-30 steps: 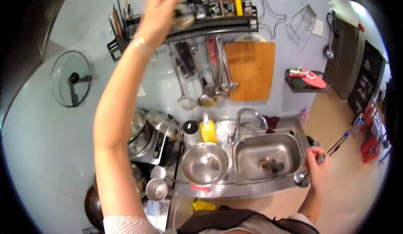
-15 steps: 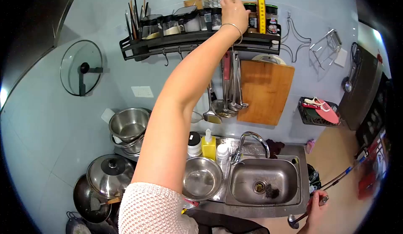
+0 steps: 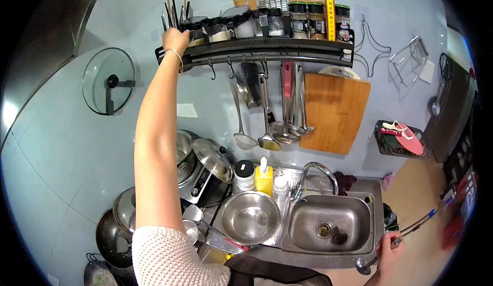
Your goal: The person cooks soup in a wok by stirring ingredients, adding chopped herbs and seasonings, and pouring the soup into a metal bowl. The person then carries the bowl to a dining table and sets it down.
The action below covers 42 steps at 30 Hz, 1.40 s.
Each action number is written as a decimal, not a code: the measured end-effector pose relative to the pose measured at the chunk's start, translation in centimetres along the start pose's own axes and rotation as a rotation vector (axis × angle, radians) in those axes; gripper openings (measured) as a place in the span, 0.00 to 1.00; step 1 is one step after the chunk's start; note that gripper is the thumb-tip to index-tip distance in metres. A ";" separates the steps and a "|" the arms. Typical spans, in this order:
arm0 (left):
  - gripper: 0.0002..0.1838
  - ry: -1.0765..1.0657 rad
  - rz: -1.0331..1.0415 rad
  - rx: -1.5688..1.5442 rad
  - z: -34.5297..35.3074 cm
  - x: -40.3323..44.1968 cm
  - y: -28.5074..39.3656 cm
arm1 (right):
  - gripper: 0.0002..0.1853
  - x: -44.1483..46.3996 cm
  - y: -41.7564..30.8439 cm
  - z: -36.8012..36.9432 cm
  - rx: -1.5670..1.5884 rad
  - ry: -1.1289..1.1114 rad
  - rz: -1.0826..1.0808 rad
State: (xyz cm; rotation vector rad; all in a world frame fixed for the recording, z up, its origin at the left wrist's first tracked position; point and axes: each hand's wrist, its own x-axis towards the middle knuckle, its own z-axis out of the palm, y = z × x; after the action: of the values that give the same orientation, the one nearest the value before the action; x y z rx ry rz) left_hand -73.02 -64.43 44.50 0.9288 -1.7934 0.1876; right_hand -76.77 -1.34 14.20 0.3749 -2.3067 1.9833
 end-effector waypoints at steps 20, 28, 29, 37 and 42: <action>0.16 -0.681 -0.631 -1.298 -26.7 -21.7 -12.6 | 0.09 -6.5 -21.5 19.6 0.192 -0.953 -0.604; 0.10 -0.435 -0.831 -0.723 -47.8 -44.1 -24.6 | 0.18 -28.6 -24.9 37.4 0.245 -1.606 -0.894; 0.08 -0.415 -0.829 -0.590 -50.4 -45.5 -24.9 | 0.15 -32.0 -24.4 38.3 0.214 -1.654 -0.925; 0.08 -0.385 -1.087 -0.304 -63.3 -55.5 -29.8 | 0.08 -52.1 -22.2 39.1 0.530 -1.823 -1.289; 0.09 -0.405 -1.135 -0.277 -66.2 -58.8 -33.0 | 0.03 -56.5 -23.2 39.2 0.674 -1.615 -1.590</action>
State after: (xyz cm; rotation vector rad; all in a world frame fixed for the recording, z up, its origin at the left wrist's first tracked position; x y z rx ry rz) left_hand 5.68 -22.62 13.00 1.6917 -1.3165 -0.9911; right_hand -12.75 -35.32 18.06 3.1136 -0.2092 1.1425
